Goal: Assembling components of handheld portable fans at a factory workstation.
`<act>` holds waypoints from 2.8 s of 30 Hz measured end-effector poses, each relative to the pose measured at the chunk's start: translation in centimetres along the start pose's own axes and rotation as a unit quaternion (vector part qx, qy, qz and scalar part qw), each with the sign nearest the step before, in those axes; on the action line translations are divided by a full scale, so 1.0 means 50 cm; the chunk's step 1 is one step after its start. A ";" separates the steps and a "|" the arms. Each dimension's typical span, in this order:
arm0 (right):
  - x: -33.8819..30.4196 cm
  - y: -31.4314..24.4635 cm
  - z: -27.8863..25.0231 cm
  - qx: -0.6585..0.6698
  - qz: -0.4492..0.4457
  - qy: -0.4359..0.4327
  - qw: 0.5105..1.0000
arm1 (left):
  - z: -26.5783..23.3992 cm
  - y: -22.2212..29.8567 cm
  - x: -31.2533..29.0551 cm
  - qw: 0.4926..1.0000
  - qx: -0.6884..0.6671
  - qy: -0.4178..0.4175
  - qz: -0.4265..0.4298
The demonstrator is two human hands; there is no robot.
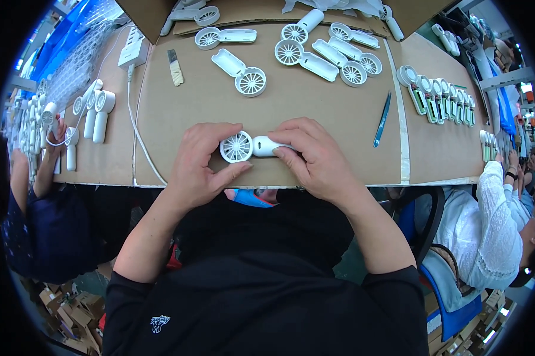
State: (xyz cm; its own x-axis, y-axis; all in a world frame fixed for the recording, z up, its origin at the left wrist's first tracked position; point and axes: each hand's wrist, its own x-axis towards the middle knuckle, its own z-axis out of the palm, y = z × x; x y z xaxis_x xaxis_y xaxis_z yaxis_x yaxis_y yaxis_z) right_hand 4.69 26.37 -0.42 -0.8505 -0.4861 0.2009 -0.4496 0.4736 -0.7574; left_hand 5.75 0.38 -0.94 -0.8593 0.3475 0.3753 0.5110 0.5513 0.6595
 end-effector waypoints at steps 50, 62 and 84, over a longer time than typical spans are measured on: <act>0.005 0.040 -0.004 0.024 -0.038 0.036 0.998 | 0.010 -0.077 0.020 0.994 -0.015 -0.068 0.082; 0.008 0.045 0.005 0.003 -0.052 0.014 0.999 | -0.002 -0.024 0.001 0.998 -0.024 -0.052 -0.013; 0.076 -0.116 0.018 0.442 -0.082 0.059 0.891 | 0.015 -0.033 -0.007 0.999 -0.028 0.038 -0.004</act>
State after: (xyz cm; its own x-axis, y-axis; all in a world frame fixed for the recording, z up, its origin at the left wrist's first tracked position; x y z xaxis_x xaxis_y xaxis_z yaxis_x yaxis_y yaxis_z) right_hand 4.31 21.13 4.16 -0.8392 -0.3903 0.3788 -0.2246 -0.3855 -0.8949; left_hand 5.23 -0.09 -2.68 -0.8634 0.2844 0.4167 0.5043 0.5094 0.6973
